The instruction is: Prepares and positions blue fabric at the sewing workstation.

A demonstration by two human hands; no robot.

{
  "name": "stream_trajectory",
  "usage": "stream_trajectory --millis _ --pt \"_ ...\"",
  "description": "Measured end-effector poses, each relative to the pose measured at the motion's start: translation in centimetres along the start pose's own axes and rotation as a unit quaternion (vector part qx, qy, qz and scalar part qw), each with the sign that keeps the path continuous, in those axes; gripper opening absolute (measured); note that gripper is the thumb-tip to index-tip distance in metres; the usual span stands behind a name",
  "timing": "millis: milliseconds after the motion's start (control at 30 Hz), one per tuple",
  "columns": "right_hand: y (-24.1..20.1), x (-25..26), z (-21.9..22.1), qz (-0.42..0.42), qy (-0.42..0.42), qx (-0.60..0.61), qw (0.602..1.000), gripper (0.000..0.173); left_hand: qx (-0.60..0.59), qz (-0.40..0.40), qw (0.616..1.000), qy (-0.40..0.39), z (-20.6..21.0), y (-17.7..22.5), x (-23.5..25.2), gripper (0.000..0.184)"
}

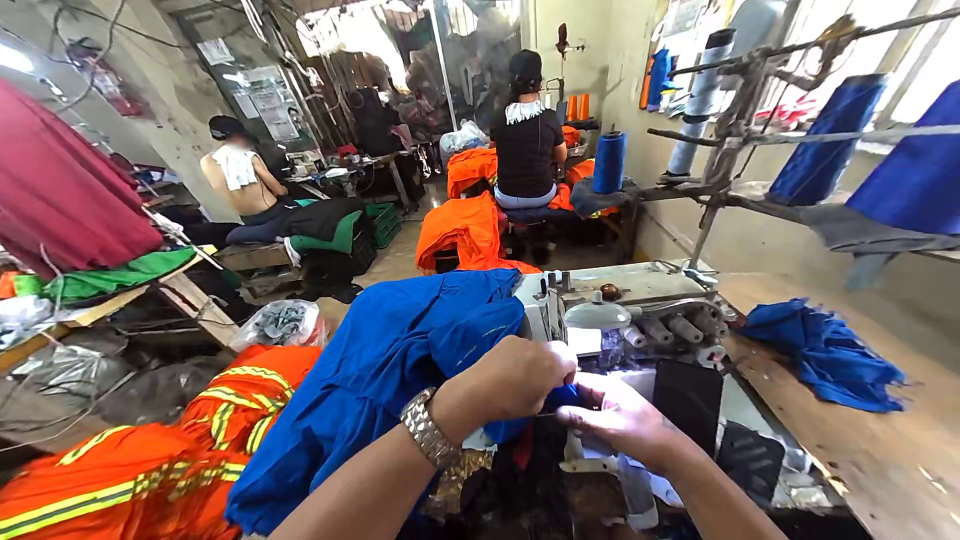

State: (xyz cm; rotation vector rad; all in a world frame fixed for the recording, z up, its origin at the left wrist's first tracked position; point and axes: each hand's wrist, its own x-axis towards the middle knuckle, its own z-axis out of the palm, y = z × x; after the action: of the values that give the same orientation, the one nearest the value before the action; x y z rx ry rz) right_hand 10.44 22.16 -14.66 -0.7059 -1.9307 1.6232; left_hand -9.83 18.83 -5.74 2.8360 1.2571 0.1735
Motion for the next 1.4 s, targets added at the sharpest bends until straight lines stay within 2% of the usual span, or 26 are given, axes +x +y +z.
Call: stream_trajectory --millis 67,133,233,333,367,433,500,567,667,800,867,1000,1100,1167,1233,1333,1400 --pt "-0.1 -0.1 -0.1 0.006 0.002 0.008 1.000 0.025 0.024 0.000 1.000 0.014 0.2 -0.1 0.1 0.008" --pt "0.1 -0.2 0.0 0.001 0.008 0.010 1.000 0.028 0.013 0.031 0.998 0.062 0.5 0.2 0.2 0.008" --pt "0.2 -1.5 1.5 -0.008 0.023 0.044 0.999 0.029 -0.007 0.049 0.996 0.072 1.2 0.7 0.7 0.023" --pt "2.2 -2.9 3.7 -0.029 0.060 0.038 0.997 0.028 -0.051 0.092 0.994 0.003 2.5 0.0 1.0 0.038" --pt "2.8 -3.1 4.0 -0.037 0.066 0.015 0.997 0.025 -0.067 0.106 0.991 -0.043 2.6 -0.1 1.1 0.033" --pt "2.6 -2.8 3.5 -0.052 0.046 -0.012 0.998 0.017 -0.067 0.073 0.981 -0.168 1.0 0.3 1.8 0.029" --pt "1.8 -1.9 2.1 -0.078 0.035 -0.019 0.996 0.019 -0.004 0.043 0.981 -0.191 -1.1 0.0 2.5 0.034" --pt "1.2 -1.0 0.7 -0.083 0.070 -0.031 0.994 0.029 0.054 0.012 0.969 -0.240 -3.1 -0.1 3.5 0.031" --pt "1.6 0.1 -0.8 -0.118 0.104 -0.108 0.982 0.028 0.050 0.013 0.956 -0.288 -4.3 -0.3 4.2 0.022" --pt "2.9 0.9 -1.5 -0.210 0.129 -0.198 0.949 0.020 0.016 0.014 0.961 -0.275 -4.1 -1.1 3.7 0.025" --pt "3.3 1.2 -1.5 -0.212 0.134 -0.232 0.940 0.019 0.014 0.025 0.965 -0.261 -4.0 -1.4 3.5 0.023" --pt "2.4 1.1 -1.7 -0.157 0.038 -0.177 0.971 0.020 -0.003 0.074 0.963 -0.258 -4.3 -1.3 3.8 0.018" --pt "3.0 -0.4 -0.5 -0.171 -0.014 -0.116 0.978 0.027 -0.004 0.089 0.968 -0.235 -3.2 -1.6 4.0 0.022" --pt "5.1 -1.8 1.0 -0.186 0.022 -0.095 0.978 0.031 0.036 0.075 0.968 -0.237 -1.8 -2.2 3.9 0.031" --pt "6.7 -2.3 2.0 -0.208 0.064 -0.057 0.974 0.030 0.047 0.081 0.968 -0.232 -1.1 -2.8 3.9 0.029" --pt "6.7 -1.6 2.1 -0.210 0.079 -0.044 0.974 0.030 0.037 0.125 0.974 -0.185 -1.4 -2.8 4.0 0.025" --pt "6.3 -1.1 1.7 -0.208 0.072 -0.043 0.975 0.030 0.065 0.131 0.973 -0.181 -1.9 -2.1 4.1 0.027"
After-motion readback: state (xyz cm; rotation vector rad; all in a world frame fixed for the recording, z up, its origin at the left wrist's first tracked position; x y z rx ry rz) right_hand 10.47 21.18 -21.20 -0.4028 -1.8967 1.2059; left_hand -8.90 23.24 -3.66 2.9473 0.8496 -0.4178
